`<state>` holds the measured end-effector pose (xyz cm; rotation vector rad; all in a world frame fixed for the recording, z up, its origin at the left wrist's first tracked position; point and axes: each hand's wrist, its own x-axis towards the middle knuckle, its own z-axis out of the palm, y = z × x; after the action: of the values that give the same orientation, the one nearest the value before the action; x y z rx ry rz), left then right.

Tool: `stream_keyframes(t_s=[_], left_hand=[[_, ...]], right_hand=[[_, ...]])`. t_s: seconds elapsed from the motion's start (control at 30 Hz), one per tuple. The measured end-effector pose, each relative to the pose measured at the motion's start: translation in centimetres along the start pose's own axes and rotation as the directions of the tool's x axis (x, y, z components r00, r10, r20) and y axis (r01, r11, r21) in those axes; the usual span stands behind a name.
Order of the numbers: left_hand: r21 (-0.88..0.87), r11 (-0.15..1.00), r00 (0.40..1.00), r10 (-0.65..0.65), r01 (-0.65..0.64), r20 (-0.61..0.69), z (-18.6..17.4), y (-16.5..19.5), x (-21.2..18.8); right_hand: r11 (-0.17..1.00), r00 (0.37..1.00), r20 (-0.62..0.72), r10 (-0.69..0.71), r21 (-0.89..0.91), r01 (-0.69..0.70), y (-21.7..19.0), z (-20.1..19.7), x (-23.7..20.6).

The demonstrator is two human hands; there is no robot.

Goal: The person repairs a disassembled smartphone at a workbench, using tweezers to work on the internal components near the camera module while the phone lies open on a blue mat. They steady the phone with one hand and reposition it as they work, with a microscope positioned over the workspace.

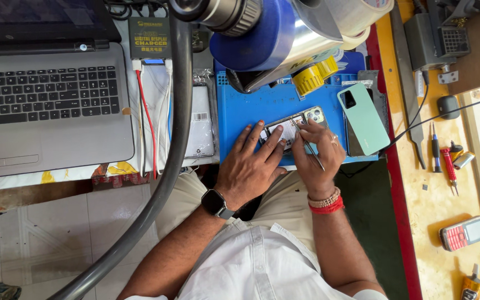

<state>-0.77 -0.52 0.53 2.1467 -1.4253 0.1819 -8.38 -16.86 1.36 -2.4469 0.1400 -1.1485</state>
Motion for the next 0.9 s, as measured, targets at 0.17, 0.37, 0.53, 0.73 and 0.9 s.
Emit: stream_keyframes(t_s=[0.17, 0.37, 0.53, 0.73, 0.9], left_hand=[[0.027, 1.0, 1.0, 0.007, -0.006, -0.022, 0.14, -0.04, 0.23], [0.043, 0.999, 1.0, 0.017, -0.017, 0.0, 0.2, -0.04, 0.19], [0.008, 1.0, 1.0, 0.028, -0.028, 0.007, 0.05, -0.24, 0.45], [0.016, 0.999, 0.999, 0.036, -0.036, 0.002, 0.19, -0.46, 0.4], [0.019, 0.999, 0.999, 0.03, -0.03, -0.02, 0.15, -0.29, 0.19]], right_hand=[[0.991, 0.995, 0.046, 0.092, 0.089, -0.095, 0.82, 0.37, 0.23], [0.997, 0.996, 0.086, 0.024, 0.072, -0.03, 0.43, 0.68, -0.05], [0.992, 0.984, 0.144, -0.109, 0.072, 0.099, 0.03, 0.2, 0.54], [0.984, 0.981, 0.148, -0.126, 0.144, 0.104, 0.46, 0.43, 0.41], [1.0, 0.995, 0.095, 0.007, 0.021, -0.009, 0.5, 0.57, -0.14]])
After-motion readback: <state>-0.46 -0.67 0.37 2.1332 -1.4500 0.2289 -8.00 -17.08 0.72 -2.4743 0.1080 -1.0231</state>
